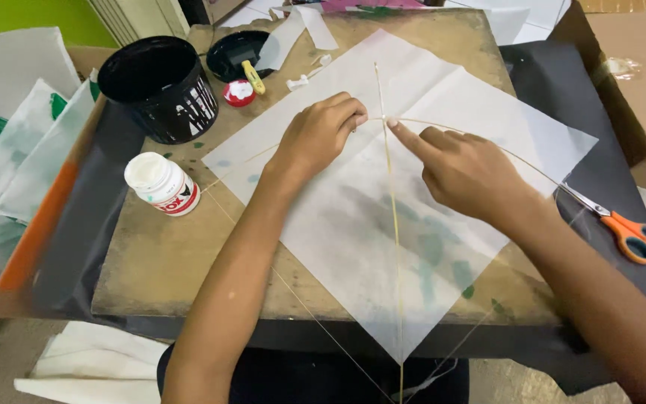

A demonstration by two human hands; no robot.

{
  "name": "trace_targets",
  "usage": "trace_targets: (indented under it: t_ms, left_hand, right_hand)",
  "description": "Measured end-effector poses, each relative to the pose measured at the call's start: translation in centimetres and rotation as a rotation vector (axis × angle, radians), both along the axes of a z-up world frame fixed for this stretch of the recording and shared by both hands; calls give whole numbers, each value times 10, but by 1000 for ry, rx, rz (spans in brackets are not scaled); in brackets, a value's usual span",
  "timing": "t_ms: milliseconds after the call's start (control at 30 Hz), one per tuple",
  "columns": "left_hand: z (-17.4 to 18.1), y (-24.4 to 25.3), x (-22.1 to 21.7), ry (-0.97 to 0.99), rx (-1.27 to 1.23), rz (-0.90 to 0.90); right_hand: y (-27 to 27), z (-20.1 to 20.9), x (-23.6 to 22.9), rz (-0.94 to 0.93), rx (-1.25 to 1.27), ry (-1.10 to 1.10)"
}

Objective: Assembling a kite by painting the sail, applying glue, and attaching bamboo sticks for the frame

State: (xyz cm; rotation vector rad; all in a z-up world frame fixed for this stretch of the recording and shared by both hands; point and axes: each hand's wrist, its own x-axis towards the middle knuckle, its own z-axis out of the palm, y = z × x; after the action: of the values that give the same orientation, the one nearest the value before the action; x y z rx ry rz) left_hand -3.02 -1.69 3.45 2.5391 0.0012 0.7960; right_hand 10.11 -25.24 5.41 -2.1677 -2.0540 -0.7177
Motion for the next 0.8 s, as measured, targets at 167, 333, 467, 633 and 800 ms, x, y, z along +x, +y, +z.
trace_targets:
  t_ms: [167, 333, 467, 633, 800]
  left_hand:
    - [-4, 0, 4, 14, 31, -6]
    - [-6, -4, 8, -31, 145, 23]
    - [-9, 3, 5, -10, 157, 28]
    - [-11, 6, 5, -1, 145, -2]
    - [-5, -4, 5, -11, 112, -16]
  right_hand:
    - [8, -27, 9, -47, 160, -196]
    - [13, -32, 4, -41, 139, -152]
    - [1, -22, 1, -10, 119, -136]
    - [-9, -2, -7, 77, 117, -67]
    - [1, -21, 4, 45, 188, 44]
